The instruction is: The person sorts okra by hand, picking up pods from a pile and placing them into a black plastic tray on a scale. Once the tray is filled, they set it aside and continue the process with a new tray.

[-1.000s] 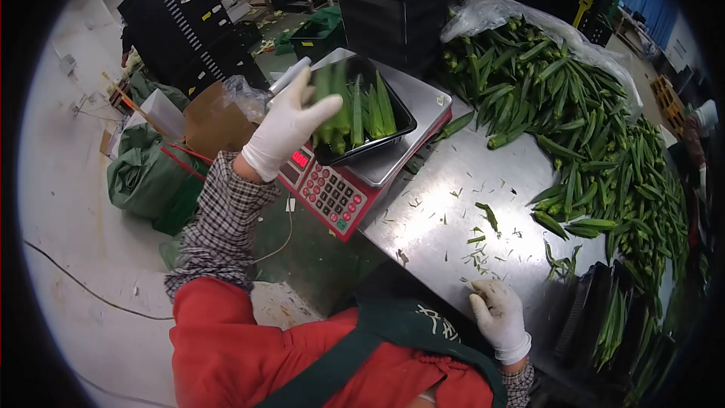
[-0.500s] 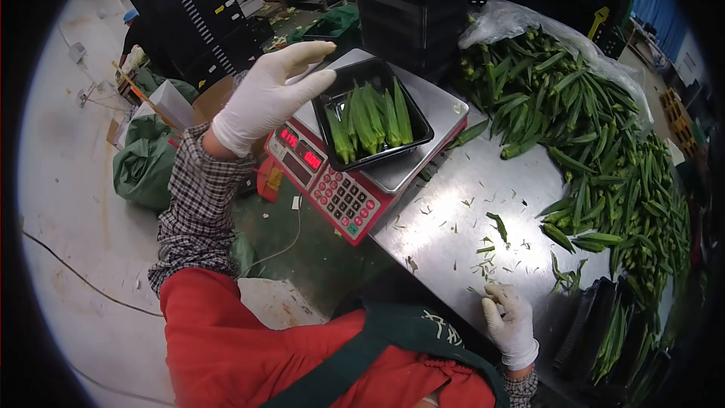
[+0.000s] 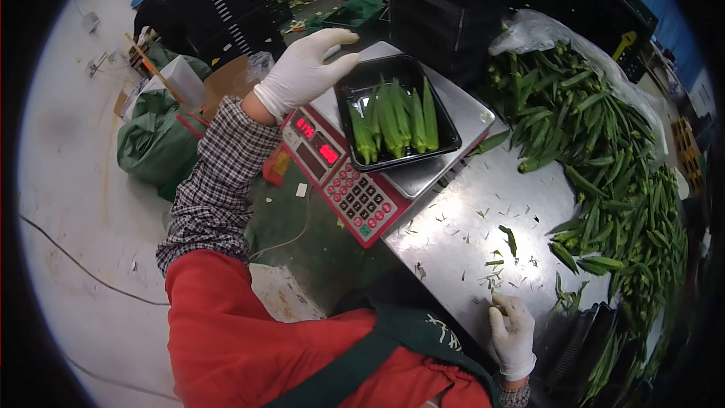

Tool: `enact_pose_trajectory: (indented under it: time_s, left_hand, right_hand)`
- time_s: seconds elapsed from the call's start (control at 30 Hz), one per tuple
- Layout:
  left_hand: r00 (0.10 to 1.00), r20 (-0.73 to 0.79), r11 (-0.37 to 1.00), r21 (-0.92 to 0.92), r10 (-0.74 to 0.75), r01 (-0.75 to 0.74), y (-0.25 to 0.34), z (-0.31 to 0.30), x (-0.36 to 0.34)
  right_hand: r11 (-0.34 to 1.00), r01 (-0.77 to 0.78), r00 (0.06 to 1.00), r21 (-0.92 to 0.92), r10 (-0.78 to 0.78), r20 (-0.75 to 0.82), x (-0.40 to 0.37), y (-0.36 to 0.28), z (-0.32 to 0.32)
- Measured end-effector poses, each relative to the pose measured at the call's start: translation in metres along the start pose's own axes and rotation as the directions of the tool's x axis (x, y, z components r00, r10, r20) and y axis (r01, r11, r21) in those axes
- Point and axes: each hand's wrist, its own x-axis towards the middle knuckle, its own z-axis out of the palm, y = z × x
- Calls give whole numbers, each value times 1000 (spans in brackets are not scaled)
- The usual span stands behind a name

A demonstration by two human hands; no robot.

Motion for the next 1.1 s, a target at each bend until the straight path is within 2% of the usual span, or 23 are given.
enact_pose_trajectory:
  time_s: [0.07, 0.1, 0.13, 0.17, 0.23, 0.27, 0.3, 0.33, 0.37, 0.4, 0.43, 0.5, 0.57, 0.63, 0.77, 0.8, 0.83, 0.93, 0.97, 1.0, 1.03, 1.1]
  left_hand:
    - [996, 40, 997, 20, -75, 74, -23, 10, 4]
    - [981, 88, 966, -181, -174, 187, -45, 21, 5]
    - [968, 146, 944, -232, -202, 233, -40, 23, 5]
    - [950, 195, 946, -169, -242, 276, -58, 30, 8]
    - [923, 323, 934, -212, -211, 288, -94, 47, 12]
    - [899, 376, 921, -221, -224, 322, -94, 51, 13]
    - [908, 353, 901, -280, -226, 333, -78, 52, 14]
    - [883, 393, 856, -330, -259, 398, -85, 53, 18]
    - [877, 416, 860, -327, -241, 392, -86, 54, 20]
    - [870, 431, 735, -504, -241, 453, -84, 59, 20]
    - [804, 551, 549, -610, -223, 571, -88, 57, 24]
    - [834, 522, 522, -669, -176, 529, -36, 59, 22]
    - [808, 572, 514, -655, -142, 554, -17, 68, 28]
    - [793, 609, 518, -669, -30, 533, 39, 74, 33]
    - [745, 631, 626, -675, 216, 391, 152, 97, 54]
    - [702, 656, 567, -702, 277, 431, 176, 107, 60]
    - [701, 646, 504, -733, 302, 458, 203, 121, 62]
    - [574, 666, 370, -744, 477, 557, 280, 163, 69]
    - [579, 656, 342, -751, 484, 565, 308, 178, 64]
    - [548, 652, 314, -746, 524, 587, 329, 198, 62]
    - [479, 657, 316, -726, 582, 611, 356, 211, 56]
    - [365, 653, 328, -692, 663, 644, 391, 251, 41]
  right_hand:
    - [1000, 7, 1000, -5, -7, -3, -1, 3, 2]
    - [1000, 0, 1000, -14, 0, -15, -3, 4, 1]
    - [998, 51, 998, -44, -53, -31, -1, 4, 0]
    - [997, 72, 996, -33, -74, -47, -1, 2, 0]
    - [996, 73, 996, -57, -76, -51, -5, 6, -1]
    - [998, 0, 1000, -57, -2, -30, -7, 2, -3]
    - [995, 83, 992, -59, -88, -85, -10, 8, -1]
    - [995, 73, 990, -62, -80, -113, -17, 15, 5]
    - [996, 51, 991, -79, -60, -117, -21, 15, 4]
    - [995, 43, 992, -90, -53, -114, -25, 15, 4]
    - [997, 7, 992, -72, -16, -125, -30, 16, 6]
    - [1000, -14, 991, -23, 11, -133, -34, 21, 10]
    - [999, -31, 989, -8, 30, -148, -40, 23, 12]
    - [999, -33, 986, 23, 36, -163, -46, 26, 15]
    - [996, -89, 988, -17, 86, -129, -57, 24, 4]
    - [994, -105, 987, -10, 103, -126, -60, 20, -1]
    - [993, -121, 985, -3, 119, -123, -64, 17, -6]
    - [996, -80, 956, 31, 86, -280, -81, 19, -11]
    - [996, -80, 940, 43, 90, -329, -88, 22, -10]
    - [994, -65, 919, 87, 93, -384, -93, 26, -6]
    - [992, -126, 924, 30, 128, -361, -99, 29, -8]
    - [992, -120, 916, 25, 120, -382, -113, 35, -9]
